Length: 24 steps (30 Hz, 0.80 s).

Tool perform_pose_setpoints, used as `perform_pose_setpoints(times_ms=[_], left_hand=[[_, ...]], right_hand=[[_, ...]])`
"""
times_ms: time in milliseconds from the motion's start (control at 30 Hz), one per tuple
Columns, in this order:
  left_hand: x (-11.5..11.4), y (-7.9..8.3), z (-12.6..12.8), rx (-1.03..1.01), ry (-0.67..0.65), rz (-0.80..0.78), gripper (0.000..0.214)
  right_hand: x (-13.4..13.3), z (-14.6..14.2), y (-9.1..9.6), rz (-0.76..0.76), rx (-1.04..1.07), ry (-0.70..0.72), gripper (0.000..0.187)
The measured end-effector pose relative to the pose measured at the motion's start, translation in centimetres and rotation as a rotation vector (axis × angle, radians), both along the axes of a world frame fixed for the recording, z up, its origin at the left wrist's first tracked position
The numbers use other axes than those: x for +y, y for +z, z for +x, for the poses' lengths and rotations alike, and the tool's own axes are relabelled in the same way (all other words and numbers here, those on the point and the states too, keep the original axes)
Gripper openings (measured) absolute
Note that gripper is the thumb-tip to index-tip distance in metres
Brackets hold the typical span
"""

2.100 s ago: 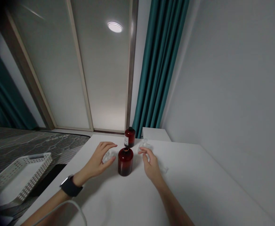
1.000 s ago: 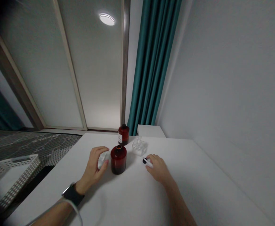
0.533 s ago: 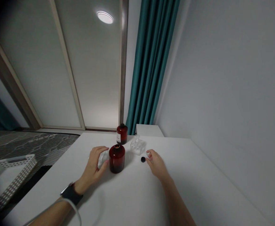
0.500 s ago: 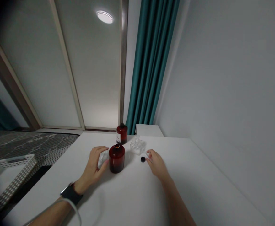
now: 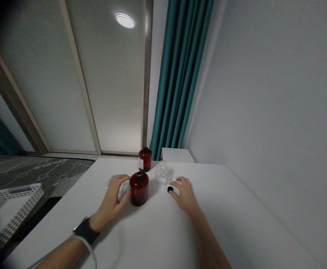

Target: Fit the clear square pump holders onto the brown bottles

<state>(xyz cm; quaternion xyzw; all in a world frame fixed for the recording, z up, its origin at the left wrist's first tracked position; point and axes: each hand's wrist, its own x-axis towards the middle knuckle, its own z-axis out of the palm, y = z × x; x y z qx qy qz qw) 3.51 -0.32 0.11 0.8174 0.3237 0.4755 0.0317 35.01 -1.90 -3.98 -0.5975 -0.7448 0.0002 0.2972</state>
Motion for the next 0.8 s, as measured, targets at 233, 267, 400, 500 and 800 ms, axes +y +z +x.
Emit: perform_pose_setpoints(times_ms=[233, 267, 400, 500, 800], left_hand=[[0.0, -0.2, -0.1, -0.007, 0.004, 0.003, 0.031], [0.0, -0.1, 0.0, -0.008, 0.005, 0.001, 0.031], [-0.1, 0.0, 0.0, -0.010, 0.005, -0.004, 0.031], [-0.1, 0.1, 0.0, -0.009, 0.002, -0.009, 0.031], [0.0, 0.0, 0.0, -0.015, -0.005, -0.012, 0.032]], right_hand=[[-0.1, -0.3, -0.1, -0.087, -0.131, -0.049, 0.025], [-0.1, -0.4, -0.1, -0.088, -0.131, -0.052, 0.025], [-0.1, -0.6, -0.1, -0.086, -0.134, -0.067, 0.026], [-0.1, -0.9, -0.1, -0.068, -0.134, -0.071, 0.027], [-0.3, -2.6, 0.8, 0.102, 0.082, 0.033, 0.023]])
